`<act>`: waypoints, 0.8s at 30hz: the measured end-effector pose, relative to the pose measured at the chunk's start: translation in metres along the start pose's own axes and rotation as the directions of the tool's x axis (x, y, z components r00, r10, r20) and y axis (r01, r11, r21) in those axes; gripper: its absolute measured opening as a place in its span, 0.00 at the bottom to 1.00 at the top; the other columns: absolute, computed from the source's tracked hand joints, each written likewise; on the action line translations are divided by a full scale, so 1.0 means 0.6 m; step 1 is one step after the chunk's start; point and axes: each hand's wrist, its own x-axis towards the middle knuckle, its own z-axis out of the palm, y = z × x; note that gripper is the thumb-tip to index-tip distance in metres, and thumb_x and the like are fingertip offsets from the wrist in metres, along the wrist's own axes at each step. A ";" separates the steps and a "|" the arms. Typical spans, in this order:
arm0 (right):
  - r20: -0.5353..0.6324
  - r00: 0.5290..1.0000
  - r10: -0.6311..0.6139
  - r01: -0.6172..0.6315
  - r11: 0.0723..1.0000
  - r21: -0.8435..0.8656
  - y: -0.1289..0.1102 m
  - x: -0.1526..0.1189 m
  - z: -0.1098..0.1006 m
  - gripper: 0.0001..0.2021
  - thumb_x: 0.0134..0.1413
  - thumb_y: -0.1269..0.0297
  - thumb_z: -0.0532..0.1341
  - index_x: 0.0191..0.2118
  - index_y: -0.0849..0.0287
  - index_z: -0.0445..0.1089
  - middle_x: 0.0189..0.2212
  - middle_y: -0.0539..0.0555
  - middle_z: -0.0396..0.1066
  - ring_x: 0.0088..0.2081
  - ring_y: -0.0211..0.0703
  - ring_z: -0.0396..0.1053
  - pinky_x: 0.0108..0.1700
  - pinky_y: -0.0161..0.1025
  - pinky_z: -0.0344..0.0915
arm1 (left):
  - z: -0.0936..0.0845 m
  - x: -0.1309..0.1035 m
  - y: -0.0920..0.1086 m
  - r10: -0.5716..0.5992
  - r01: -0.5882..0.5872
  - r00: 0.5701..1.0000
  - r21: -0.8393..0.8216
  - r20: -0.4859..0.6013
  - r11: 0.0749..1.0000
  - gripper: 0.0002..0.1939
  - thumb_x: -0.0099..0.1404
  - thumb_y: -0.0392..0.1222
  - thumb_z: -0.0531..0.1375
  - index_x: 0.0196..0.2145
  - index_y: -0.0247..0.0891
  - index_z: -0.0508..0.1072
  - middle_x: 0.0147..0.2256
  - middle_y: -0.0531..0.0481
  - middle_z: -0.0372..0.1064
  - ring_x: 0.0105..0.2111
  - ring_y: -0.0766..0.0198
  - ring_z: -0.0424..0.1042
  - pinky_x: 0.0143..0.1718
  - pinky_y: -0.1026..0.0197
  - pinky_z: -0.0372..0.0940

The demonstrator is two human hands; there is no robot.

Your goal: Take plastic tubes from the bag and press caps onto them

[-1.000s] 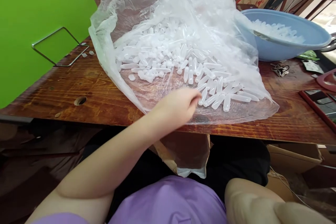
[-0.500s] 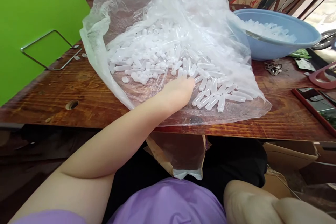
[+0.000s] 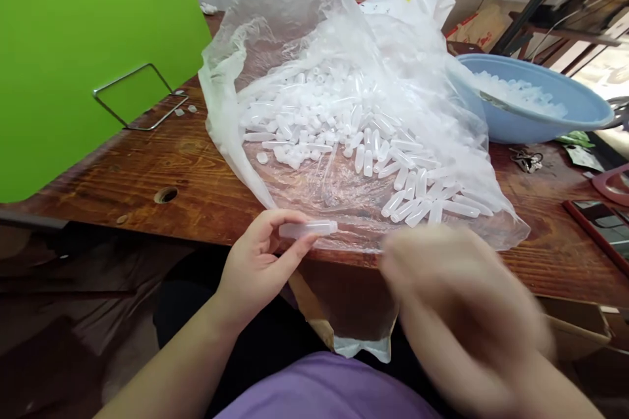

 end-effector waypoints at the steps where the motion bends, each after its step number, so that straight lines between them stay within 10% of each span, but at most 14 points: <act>1: 0.128 0.991 -0.026 0.031 0.999 -0.037 0.015 0.043 0.026 0.14 0.60 0.71 0.50 0.33 0.66 0.73 0.20 0.48 0.69 0.20 0.33 0.64 0.48 0.56 0.61 | -0.005 -0.009 -0.001 -0.004 0.004 1.000 0.022 0.004 1.000 0.11 0.59 0.44 0.60 0.39 0.39 0.66 0.36 0.49 0.68 0.36 0.61 0.70 0.39 0.59 0.68; 6: 0.672 0.735 0.091 0.195 0.921 -0.338 0.053 0.180 0.146 0.09 0.56 0.71 0.54 0.41 0.65 0.69 0.38 0.59 0.71 0.39 0.47 0.71 0.39 0.40 0.67 | -0.013 -0.034 0.008 0.032 -0.048 0.995 0.179 0.091 0.983 0.11 0.65 0.42 0.53 0.44 0.41 0.69 0.40 0.48 0.70 0.41 0.61 0.69 0.46 0.58 0.63; 14: 0.710 0.692 0.133 0.218 0.898 -0.381 0.040 0.195 0.224 0.15 0.59 0.68 0.46 0.42 0.73 0.66 0.39 0.63 0.69 0.42 0.47 0.71 0.40 0.36 0.64 | -0.019 -0.056 0.021 -0.117 0.121 0.932 0.011 0.343 0.993 0.14 0.63 0.42 0.55 0.47 0.41 0.69 0.42 0.48 0.69 0.41 0.62 0.68 0.43 0.61 0.64; 18: 0.715 0.686 0.134 0.158 0.932 -0.327 0.050 0.181 0.179 0.09 0.56 0.66 0.55 0.40 0.64 0.67 0.35 0.58 0.72 0.35 0.45 0.71 0.34 0.37 0.66 | -0.030 -0.066 0.016 -0.237 0.279 0.849 -0.020 0.471 0.960 0.11 0.66 0.44 0.51 0.44 0.40 0.66 0.39 0.49 0.68 0.39 0.63 0.68 0.42 0.61 0.64; 24: 0.732 0.661 -0.165 -0.008 0.974 0.226 0.037 0.080 0.033 0.09 0.57 0.65 0.58 0.43 0.57 0.68 0.34 0.52 0.69 0.35 0.37 0.69 0.36 0.32 0.67 | -0.026 -0.065 0.011 -0.196 0.284 0.834 -0.096 0.516 0.954 0.14 0.67 0.45 0.49 0.49 0.43 0.64 0.43 0.49 0.68 0.44 0.62 0.66 0.47 0.59 0.62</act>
